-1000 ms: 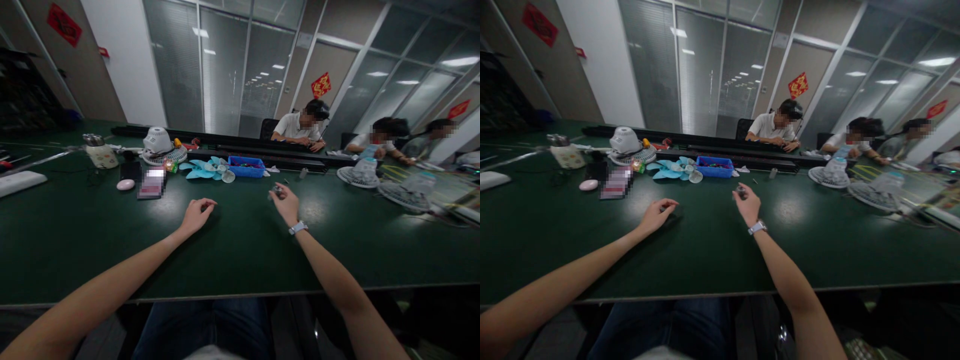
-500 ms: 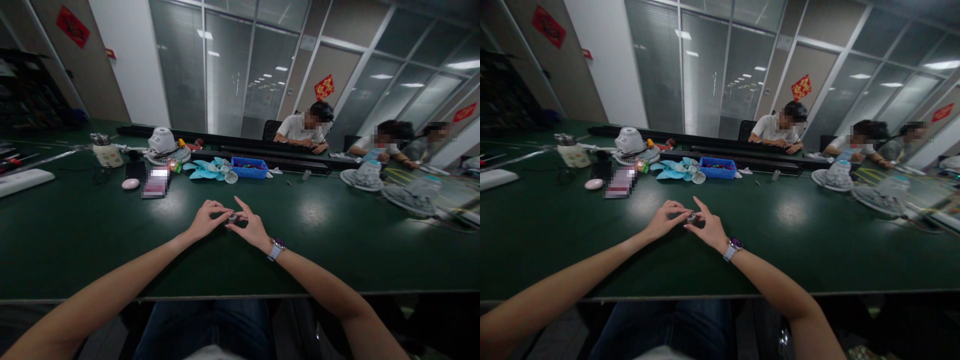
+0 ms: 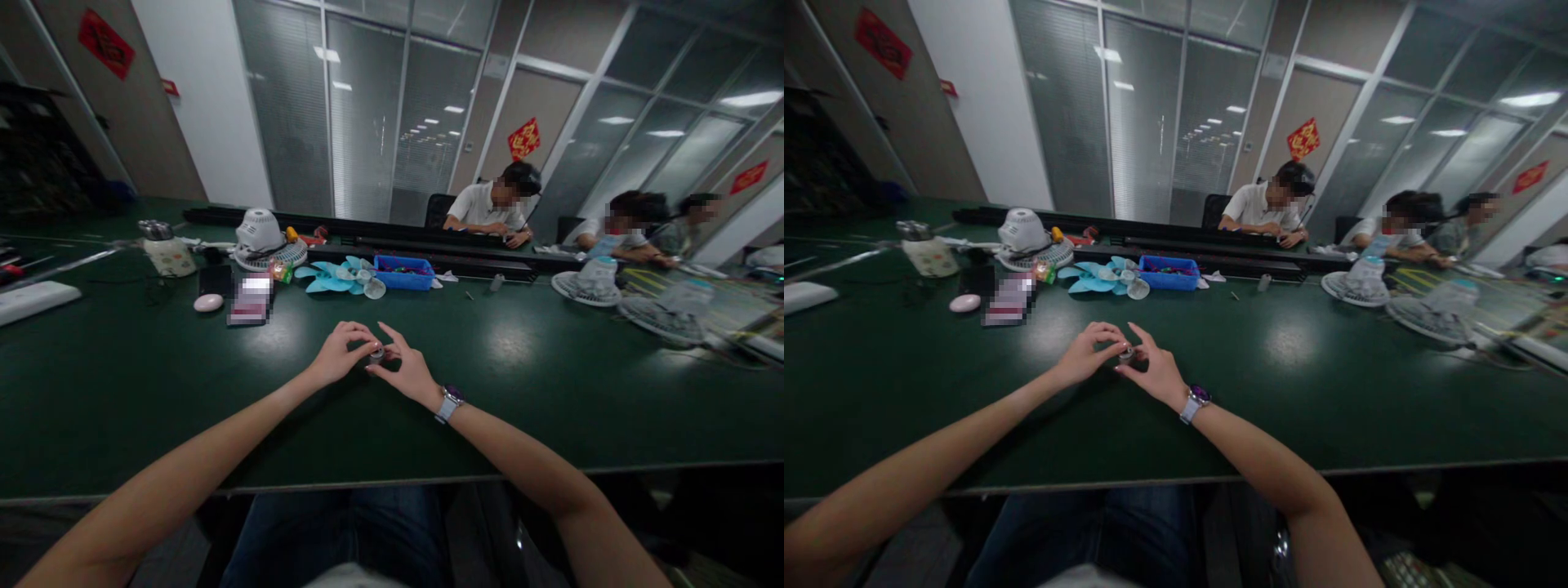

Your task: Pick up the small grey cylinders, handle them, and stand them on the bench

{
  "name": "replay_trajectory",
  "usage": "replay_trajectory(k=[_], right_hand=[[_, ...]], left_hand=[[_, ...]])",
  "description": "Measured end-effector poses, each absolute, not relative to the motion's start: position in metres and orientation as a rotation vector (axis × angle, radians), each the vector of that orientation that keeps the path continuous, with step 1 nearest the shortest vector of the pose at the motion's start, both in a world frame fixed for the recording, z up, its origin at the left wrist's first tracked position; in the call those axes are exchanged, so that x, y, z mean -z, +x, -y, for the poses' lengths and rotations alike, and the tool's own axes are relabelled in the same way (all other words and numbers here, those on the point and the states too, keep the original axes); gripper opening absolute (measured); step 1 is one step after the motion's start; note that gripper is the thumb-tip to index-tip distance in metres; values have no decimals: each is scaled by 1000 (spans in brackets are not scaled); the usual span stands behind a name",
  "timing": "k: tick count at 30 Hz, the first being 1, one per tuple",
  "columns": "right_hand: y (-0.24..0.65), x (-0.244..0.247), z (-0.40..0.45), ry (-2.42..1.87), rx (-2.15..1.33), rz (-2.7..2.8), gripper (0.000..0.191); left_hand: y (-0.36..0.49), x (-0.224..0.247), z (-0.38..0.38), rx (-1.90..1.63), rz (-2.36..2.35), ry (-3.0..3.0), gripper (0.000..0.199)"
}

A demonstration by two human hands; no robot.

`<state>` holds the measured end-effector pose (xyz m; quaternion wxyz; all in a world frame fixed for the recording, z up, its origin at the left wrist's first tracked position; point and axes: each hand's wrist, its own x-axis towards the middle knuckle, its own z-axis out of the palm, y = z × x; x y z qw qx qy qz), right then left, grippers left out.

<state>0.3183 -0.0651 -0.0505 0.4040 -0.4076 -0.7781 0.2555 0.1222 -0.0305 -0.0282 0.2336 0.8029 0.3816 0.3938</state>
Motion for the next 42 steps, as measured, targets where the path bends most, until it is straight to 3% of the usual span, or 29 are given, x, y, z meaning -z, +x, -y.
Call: replay_trajectory(k=[17, 27, 31, 37, 42], right_hand=[[326, 46, 57, -1006, -701, 1806, 80], [512, 37, -3, -1744, 253, 1176, 64], [563, 44, 6, -2017, 359, 957, 65], [568, 47, 11, -2168, 212, 913, 71], [515, 33, 4, -1955, 495, 1137, 72]], left_hand=[[86, 67, -7, -1019, -1405, 2151, 20], [90, 64, 2, -1080, -1484, 2084, 29], [91, 63, 4, -1058, -1482, 2115, 31], [92, 61, 6, -1061, -1510, 2096, 30], [93, 61, 5, -1076, -1532, 2081, 33]])
